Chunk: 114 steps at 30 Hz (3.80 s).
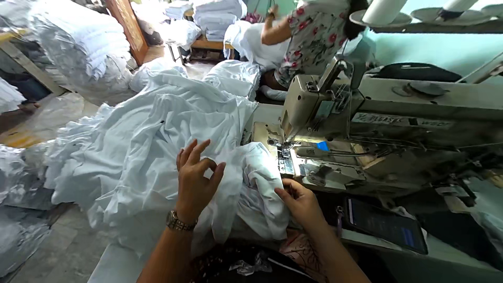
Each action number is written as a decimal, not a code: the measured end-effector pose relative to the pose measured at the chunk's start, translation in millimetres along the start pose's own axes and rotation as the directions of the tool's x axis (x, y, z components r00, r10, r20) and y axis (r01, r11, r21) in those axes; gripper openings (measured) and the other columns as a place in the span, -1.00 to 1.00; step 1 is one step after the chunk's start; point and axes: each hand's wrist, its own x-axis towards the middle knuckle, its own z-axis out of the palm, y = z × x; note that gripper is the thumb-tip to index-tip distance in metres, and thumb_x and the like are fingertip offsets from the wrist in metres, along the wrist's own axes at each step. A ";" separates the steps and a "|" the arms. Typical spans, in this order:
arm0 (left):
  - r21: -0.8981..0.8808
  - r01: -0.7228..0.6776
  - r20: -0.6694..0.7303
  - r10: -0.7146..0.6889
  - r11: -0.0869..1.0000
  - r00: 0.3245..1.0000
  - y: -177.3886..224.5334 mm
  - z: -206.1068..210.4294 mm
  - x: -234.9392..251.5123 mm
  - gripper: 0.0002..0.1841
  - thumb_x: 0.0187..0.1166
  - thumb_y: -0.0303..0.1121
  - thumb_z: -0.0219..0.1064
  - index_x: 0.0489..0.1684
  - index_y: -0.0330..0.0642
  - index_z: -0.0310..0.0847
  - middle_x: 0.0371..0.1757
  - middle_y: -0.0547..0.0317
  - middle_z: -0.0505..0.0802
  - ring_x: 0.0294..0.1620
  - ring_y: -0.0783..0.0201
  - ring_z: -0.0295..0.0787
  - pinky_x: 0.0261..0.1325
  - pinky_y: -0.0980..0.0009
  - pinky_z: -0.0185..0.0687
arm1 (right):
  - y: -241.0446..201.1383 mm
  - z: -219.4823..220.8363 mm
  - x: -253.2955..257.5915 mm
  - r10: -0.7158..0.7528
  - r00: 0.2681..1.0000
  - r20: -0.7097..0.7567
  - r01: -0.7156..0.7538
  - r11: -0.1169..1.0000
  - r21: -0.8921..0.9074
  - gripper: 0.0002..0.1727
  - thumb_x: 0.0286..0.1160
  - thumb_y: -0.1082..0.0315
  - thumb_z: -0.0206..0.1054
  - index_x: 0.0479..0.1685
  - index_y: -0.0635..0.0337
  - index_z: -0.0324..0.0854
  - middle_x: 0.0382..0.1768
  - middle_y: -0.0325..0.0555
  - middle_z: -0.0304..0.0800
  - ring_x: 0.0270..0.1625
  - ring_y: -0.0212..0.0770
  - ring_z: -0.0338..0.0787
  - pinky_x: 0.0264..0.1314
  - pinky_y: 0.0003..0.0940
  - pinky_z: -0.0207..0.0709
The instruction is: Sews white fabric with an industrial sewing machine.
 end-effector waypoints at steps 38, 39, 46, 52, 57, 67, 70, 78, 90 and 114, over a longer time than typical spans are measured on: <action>-0.043 -0.196 0.627 0.180 0.980 0.758 58.3 164.0 136.0 -0.79 0.50 -0.35 0.44 -0.08 -0.32 0.78 -0.08 -0.17 0.88 0.08 -0.11 0.83 0.17 -0.13 0.63 | 8.3 -23.8 7.2 0.265 0.952 0.153 -0.304 0.756 0.580 -0.92 0.44 0.42 0.47 -0.19 0.24 0.77 -0.51 -0.22 0.80 -0.63 -0.45 0.67 -0.57 -0.55 0.62; -0.044 -0.212 0.617 0.194 0.976 0.763 57.3 164.9 135.4 -0.79 0.49 -0.36 0.44 -0.10 -0.33 0.77 -0.10 -0.18 0.88 0.06 -0.11 0.83 0.15 -0.12 0.63 | 8.7 -23.0 6.6 0.266 0.953 0.144 -0.299 0.758 0.579 -0.91 0.44 0.42 0.48 -0.19 0.24 0.77 -0.50 -0.22 0.80 -0.63 -0.45 0.67 -0.57 -0.56 0.61; -0.062 -0.198 0.591 0.196 0.978 0.783 58.2 162.8 134.9 -0.79 0.50 -0.35 0.45 -0.10 -0.34 0.76 -0.11 -0.17 0.87 0.04 -0.10 0.83 0.12 -0.10 0.64 | 5.8 -17.2 4.3 0.281 0.958 0.056 -0.261 0.775 0.575 -0.91 0.41 0.44 0.48 -0.18 0.23 0.77 -0.50 -0.23 0.81 -0.63 -0.46 0.67 -0.58 -0.58 0.61; -0.034 -0.129 0.633 0.121 0.991 0.765 65.3 159.2 140.6 -0.76 0.52 -0.34 0.44 -0.05 -0.36 0.75 -0.08 -0.20 0.86 0.08 -0.13 0.81 0.15 -0.12 0.62 | 6.9 -13.3 4.4 0.266 0.964 -0.006 -0.219 0.808 0.546 -0.92 0.44 0.42 0.47 -0.22 0.23 0.77 -0.53 -0.23 0.78 -0.64 -0.45 0.66 -0.58 -0.58 0.60; -0.056 -0.117 0.604 0.127 0.992 0.787 57.7 166.6 138.1 -0.78 0.53 -0.32 0.44 -0.09 -0.32 0.75 -0.12 -0.15 0.87 0.04 -0.09 0.83 0.12 -0.13 0.64 | 9.5 -15.1 5.3 0.251 0.968 0.011 -0.219 0.820 0.529 -0.92 0.45 0.41 0.46 -0.20 0.23 0.77 -0.51 -0.23 0.79 -0.62 -0.45 0.67 -0.56 -0.58 0.61; -0.070 -0.119 0.606 0.137 0.990 0.783 61.5 161.3 139.0 -0.80 0.53 -0.37 0.43 -0.07 -0.34 0.75 -0.10 -0.18 0.87 0.05 -0.10 0.83 0.13 -0.13 0.64 | 13.5 -12.5 7.6 0.259 0.966 0.003 -0.221 0.817 0.533 -0.92 0.42 0.39 0.48 -0.24 0.21 0.78 -0.53 -0.27 0.79 -0.65 -0.47 0.65 -0.60 -0.59 0.58; -0.062 -0.117 0.619 0.130 0.991 0.775 62.7 159.8 140.0 -0.80 0.55 -0.36 0.42 -0.07 -0.33 0.76 -0.09 -0.16 0.87 0.06 -0.10 0.82 0.14 -0.11 0.63 | 15.1 -12.0 7.9 0.257 0.966 0.002 -0.216 0.809 0.547 -0.93 0.41 0.40 0.49 -0.25 0.21 0.78 -0.54 -0.25 0.79 -0.66 -0.48 0.64 -0.62 -0.60 0.56; -0.055 -0.142 0.617 0.145 0.988 0.774 56.8 167.2 138.9 -0.79 0.59 -0.35 0.37 0.00 -0.28 0.76 0.00 -0.12 0.87 0.15 -0.07 0.81 0.21 -0.14 0.62 | 13.6 -12.7 7.8 0.287 0.958 0.018 -0.246 0.785 0.568 -0.92 0.41 0.42 0.49 -0.24 0.24 0.77 -0.53 -0.21 0.79 -0.66 -0.46 0.62 -0.61 -0.58 0.55; -0.018 -0.148 0.627 0.127 0.989 0.769 51.7 174.2 138.8 -0.73 0.55 -0.32 0.40 0.08 -0.27 0.75 0.05 -0.14 0.87 0.19 -0.11 0.80 0.27 -0.17 0.60 | 11.1 -13.9 9.9 0.293 0.955 0.033 -0.256 0.768 0.587 -0.92 0.44 0.47 0.47 -0.21 0.30 0.74 -0.54 -0.21 0.76 -0.68 -0.45 0.59 -0.62 -0.57 0.53; -0.033 -0.179 0.630 0.160 0.983 0.760 54.3 171.0 147.3 -0.74 0.51 -0.34 0.43 0.03 -0.31 0.75 0.02 -0.18 0.86 0.16 -0.12 0.80 0.26 -0.16 0.60 | 12.0 -13.5 6.9 0.288 0.956 0.058 -0.273 0.798 0.537 -0.87 0.50 0.45 0.43 -0.10 0.31 0.72 -0.46 -0.18 0.79 -0.62 -0.43 0.64 -0.58 -0.55 0.57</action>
